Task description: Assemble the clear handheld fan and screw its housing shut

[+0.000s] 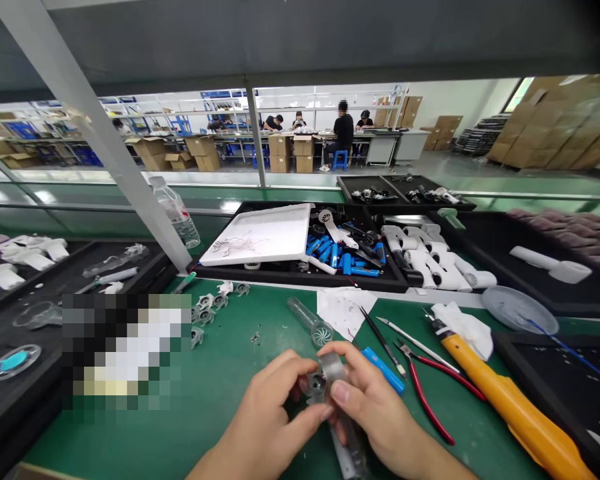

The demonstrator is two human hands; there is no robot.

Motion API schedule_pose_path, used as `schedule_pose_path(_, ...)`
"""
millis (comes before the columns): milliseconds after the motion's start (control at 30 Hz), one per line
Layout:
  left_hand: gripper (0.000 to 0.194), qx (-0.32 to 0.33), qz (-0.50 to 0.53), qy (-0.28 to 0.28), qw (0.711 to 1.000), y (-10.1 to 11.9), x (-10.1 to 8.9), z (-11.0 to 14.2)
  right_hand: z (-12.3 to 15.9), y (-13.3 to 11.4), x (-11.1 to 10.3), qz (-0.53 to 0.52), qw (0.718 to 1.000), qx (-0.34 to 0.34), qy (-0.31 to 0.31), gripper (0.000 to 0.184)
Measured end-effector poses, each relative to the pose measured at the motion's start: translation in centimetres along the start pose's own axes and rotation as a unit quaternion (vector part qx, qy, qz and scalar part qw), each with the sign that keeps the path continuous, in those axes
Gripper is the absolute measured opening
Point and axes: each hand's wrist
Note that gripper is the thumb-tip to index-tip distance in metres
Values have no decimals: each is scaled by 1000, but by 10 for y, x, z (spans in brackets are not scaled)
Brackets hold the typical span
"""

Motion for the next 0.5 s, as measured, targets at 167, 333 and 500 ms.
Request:
schedule_pose_path(167, 39, 6, 35, 41, 999, -1, 3, -4, 0, -5, 1, -28, 999, -8, -20, 60)
schedule_pose_path(333, 48, 96, -41, 114, 988, 5, 5, -7, 3, -7, 3, -67, 997, -9, -27, 57)
schedule_pose_path(500, 48, 95, -85, 122, 984, 10, 5, -8, 4, -5, 1, -74, 997, -14, -19, 54)
Point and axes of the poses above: each hand's wrist, its own z-axis away from the middle knuckle, its own x-axis out of the palm, y = z × x, and after that the axes turned 3 degrees about z, right-handed
